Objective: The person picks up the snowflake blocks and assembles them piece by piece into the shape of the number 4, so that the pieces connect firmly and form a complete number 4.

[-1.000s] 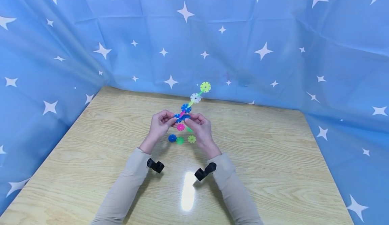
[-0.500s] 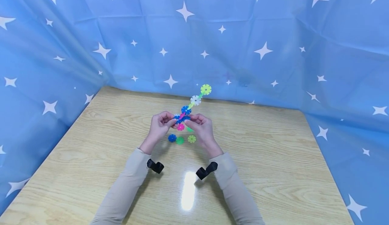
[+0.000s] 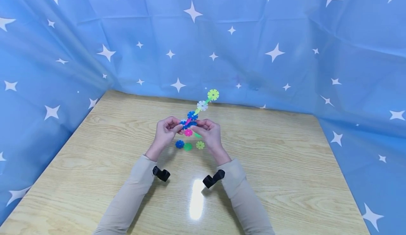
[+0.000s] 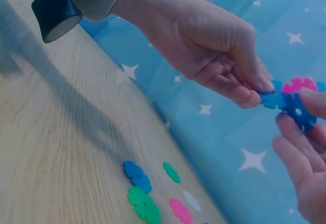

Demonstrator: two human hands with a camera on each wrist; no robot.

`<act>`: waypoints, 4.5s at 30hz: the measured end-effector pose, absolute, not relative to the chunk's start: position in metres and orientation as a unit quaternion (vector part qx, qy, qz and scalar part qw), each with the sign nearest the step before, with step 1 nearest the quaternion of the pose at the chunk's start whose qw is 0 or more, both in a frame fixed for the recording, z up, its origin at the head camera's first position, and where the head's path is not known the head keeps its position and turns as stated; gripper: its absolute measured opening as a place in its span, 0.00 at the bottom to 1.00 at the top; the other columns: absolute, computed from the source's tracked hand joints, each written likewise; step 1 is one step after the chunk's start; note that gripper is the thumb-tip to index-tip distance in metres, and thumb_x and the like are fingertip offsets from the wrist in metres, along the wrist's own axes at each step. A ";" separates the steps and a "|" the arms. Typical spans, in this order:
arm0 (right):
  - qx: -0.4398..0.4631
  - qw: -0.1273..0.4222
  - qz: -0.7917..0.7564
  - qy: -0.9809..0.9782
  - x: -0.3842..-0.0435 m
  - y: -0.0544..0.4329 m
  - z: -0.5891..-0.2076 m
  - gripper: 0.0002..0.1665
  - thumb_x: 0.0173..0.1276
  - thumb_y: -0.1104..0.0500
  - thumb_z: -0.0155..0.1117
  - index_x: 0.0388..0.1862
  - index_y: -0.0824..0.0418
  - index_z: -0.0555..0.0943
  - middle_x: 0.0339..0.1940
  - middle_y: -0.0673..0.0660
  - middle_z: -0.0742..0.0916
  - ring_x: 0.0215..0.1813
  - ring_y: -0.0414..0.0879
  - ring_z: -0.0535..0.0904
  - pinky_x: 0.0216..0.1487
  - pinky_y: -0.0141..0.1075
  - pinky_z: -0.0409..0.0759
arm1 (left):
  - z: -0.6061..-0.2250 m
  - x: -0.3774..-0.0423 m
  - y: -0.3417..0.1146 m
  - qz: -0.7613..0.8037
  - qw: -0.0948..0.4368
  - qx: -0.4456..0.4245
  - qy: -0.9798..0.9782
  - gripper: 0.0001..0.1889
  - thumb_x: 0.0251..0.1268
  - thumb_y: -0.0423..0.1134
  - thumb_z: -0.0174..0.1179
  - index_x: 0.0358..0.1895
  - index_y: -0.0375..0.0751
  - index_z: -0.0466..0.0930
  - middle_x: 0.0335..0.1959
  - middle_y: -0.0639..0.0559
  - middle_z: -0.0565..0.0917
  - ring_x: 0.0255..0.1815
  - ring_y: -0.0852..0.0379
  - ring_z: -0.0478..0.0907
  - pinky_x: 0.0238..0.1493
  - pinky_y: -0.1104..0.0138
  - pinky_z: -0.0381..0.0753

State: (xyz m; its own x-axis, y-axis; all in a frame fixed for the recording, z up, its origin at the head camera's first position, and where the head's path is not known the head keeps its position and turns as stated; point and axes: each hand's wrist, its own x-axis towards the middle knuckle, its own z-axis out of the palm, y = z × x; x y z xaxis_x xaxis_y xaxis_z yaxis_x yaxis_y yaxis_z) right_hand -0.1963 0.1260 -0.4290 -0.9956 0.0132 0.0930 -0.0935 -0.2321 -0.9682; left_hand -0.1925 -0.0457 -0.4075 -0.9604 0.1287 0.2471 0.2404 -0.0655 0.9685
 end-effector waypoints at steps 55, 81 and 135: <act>0.084 -0.085 0.404 -0.907 -0.202 0.152 -0.466 0.10 0.53 0.71 0.70 0.32 0.68 0.78 0.25 0.55 0.80 0.28 0.43 0.74 0.29 0.32 0.78 | -0.394 -0.199 -0.051 -0.720 0.072 -0.119 -0.679 0.05 0.63 0.21 0.53 0.39 0.19 0.75 0.32 0.33 0.80 0.28 0.59 0.80 0.38 0.62 0.85; 0.040 0.106 0.716 -0.689 -0.202 0.138 -0.416 0.11 0.61 0.72 0.63 0.42 0.78 0.77 0.24 0.46 0.86 0.29 0.39 0.84 0.35 0.31 0.85 | -0.397 -0.200 -0.051 -0.726 0.066 -0.126 -0.672 0.04 0.62 0.19 0.53 0.38 0.19 0.75 0.30 0.41 0.80 0.30 0.47 0.81 0.37 0.59 0.85; 0.138 0.139 0.711 -0.676 -0.192 0.131 -0.410 0.06 0.57 0.81 0.59 0.33 0.86 0.74 0.26 0.70 0.84 0.25 0.38 0.82 0.31 0.29 0.84 | -0.428 -0.207 -0.045 -0.762 0.079 -0.108 -0.633 0.02 0.60 0.20 0.56 0.31 0.24 0.76 0.23 0.48 0.81 0.22 0.59 0.80 0.34 0.58 0.85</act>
State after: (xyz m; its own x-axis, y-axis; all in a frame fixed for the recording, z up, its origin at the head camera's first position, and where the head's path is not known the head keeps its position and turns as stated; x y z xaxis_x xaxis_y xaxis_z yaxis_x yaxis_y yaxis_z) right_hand -0.1916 0.1305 -0.4100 -0.9236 0.0111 0.3831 -0.3832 -0.0478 -0.9224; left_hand -0.2072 -0.0449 -0.4283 -0.9641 0.0163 0.2649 0.2574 -0.1853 0.9484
